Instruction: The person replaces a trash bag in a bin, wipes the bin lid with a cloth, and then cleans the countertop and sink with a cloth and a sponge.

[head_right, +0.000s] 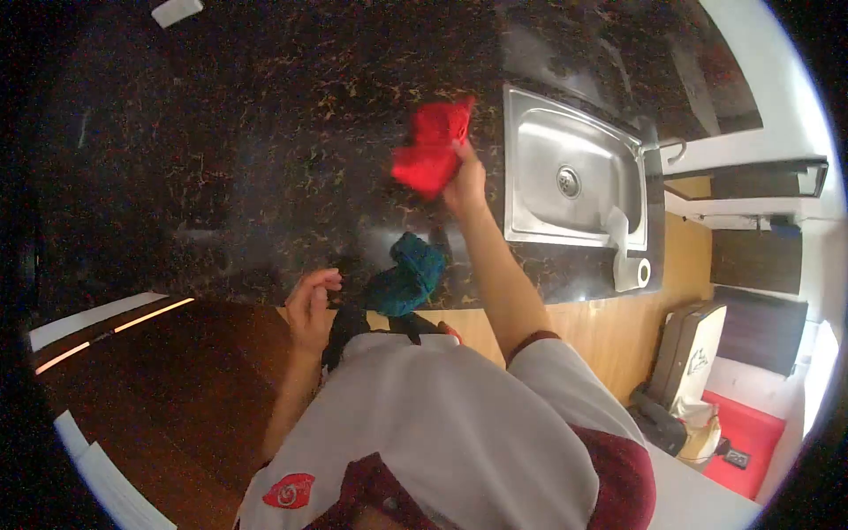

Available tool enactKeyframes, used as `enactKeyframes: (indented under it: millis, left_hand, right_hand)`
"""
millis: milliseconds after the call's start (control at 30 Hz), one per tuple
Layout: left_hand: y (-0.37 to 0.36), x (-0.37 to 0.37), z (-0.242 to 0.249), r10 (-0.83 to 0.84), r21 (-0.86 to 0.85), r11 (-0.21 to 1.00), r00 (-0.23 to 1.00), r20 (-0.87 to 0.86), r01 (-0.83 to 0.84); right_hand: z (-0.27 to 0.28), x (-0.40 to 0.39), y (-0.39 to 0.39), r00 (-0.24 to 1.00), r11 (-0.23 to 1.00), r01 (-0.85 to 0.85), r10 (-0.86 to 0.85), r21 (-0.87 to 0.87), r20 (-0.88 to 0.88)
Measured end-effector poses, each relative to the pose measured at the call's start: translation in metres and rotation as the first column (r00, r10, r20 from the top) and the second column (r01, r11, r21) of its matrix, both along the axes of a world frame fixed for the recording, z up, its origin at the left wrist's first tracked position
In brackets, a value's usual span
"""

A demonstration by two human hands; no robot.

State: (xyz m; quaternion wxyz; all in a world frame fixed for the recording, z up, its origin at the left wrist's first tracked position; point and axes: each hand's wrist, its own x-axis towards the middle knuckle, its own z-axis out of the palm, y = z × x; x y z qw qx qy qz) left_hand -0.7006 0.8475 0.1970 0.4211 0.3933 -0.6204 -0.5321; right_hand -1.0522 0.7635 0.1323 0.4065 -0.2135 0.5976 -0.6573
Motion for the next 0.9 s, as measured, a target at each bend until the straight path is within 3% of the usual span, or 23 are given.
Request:
enactKeyframes:
  millis: [67,133,167,200,267,300,333,367,467,500,600,667,700,733,767,800,833,867,900]
  left_hand:
    - [0.006,-0.01,-0.005,0.014,0.044,0.999,1.0,-0.003,-0.014]
    - [0.009,-0.014,-0.003,0.063,0.046,0.997,0.998,0.014,-0.064]
    - [0.011,-0.016,-0.004,0.096,0.049,0.994,0.995,0.026,-0.097]
    - [0.012,-0.02,-0.005,0.109,0.057,0.992,0.994,0.031,-0.11]
    - [0.006,-0.034,-0.009,0.125,0.077,0.989,0.991,0.043,-0.129]
    - [0.0,-0.046,-0.01,0.104,0.123,0.987,0.994,0.037,-0.108]
    - [-0.009,-0.061,-0.012,0.063,0.053,0.996,0.996,0.057,-0.066]
    - [-0.02,-0.08,-0.015,0.024,-0.017,1.0,0.997,0.078,-0.023]
    - [-0.047,-0.143,-0.016,-0.07,-0.284,0.95,0.976,0.208,0.129]
    - [-0.056,-0.161,-0.018,-0.077,-0.335,0.928,0.963,0.259,0.164]
    - [-0.081,-0.202,-0.042,-0.041,-0.473,0.849,0.921,0.387,0.236]
    - [-0.099,-0.225,-0.076,0.05,-0.576,0.785,0.902,0.429,0.23]
    - [-0.107,-0.243,-0.097,0.155,-0.58,0.781,0.828,0.539,0.232]
    - [-0.101,-0.262,-0.11,0.23,-0.565,0.788,0.734,0.638,0.244]
    - [-0.086,-0.281,-0.118,0.3,-0.546,0.799,0.619,0.726,0.253]
    - [-0.059,-0.289,-0.102,0.241,-0.557,0.758,0.649,0.722,0.339]
    - [-0.034,-0.3,-0.098,0.046,-0.441,0.77,0.649,0.759,0.461]
    - [-0.005,-0.297,-0.093,-0.151,-0.349,0.707,0.613,0.776,0.615]
    - [0.034,-0.282,-0.102,-0.058,-0.514,0.617,0.686,0.726,0.596]
  right_hand:
    - [0.007,0.004,0.037,0.898,0.987,0.061,0.012,-0.151,0.44]
    - [-0.005,0.003,0.08,0.993,0.993,0.092,-0.086,0.071,-0.076]
    - [-0.013,0.007,0.101,0.939,0.974,0.144,-0.079,0.175,-0.335]
    - [-0.006,0.024,0.121,0.876,0.978,0.03,0.073,0.206,-0.476]
    - [0.005,0.071,0.161,0.595,0.951,-0.135,0.303,0.279,-0.744]
    - [0.013,0.093,0.174,0.527,0.928,-0.245,0.372,0.283,-0.764]
    - [0.018,0.114,0.186,0.322,0.916,-0.219,0.393,0.336,-0.861]
    - [0.02,0.122,0.191,0.207,0.908,-0.258,0.385,0.329,-0.899]
    - [-0.016,0.112,0.206,0.147,0.837,-0.386,0.47,0.387,-0.871]
    - [-0.018,0.101,0.213,0.359,0.847,-0.411,0.491,0.337,-0.794]
    - [0.004,0.044,0.254,0.651,0.966,-0.159,0.259,0.206,-0.714]
    - [0.002,-0.015,0.292,0.623,0.988,0.08,0.054,0.132,-0.781]
    - [0.013,-0.043,0.306,0.658,0.979,0.18,-0.049,0.094,-0.752]
    - [0.001,-0.074,0.323,0.444,0.949,0.313,-0.12,0.028,-0.888]
    - [-0.021,-0.108,0.345,0.516,0.902,0.43,-0.204,0.045,-0.832]
    - [-0.033,-0.136,0.361,0.405,0.849,0.527,-0.268,-0.016,-0.874]
    - [-0.038,-0.169,0.373,0.305,0.816,0.578,-0.211,0.005,-0.929]
    - [-0.047,-0.188,0.381,0.217,0.78,0.626,-0.144,0.025,-0.965]
    - [-0.051,-0.195,0.383,0.238,0.737,0.667,-0.076,0.106,-0.968]
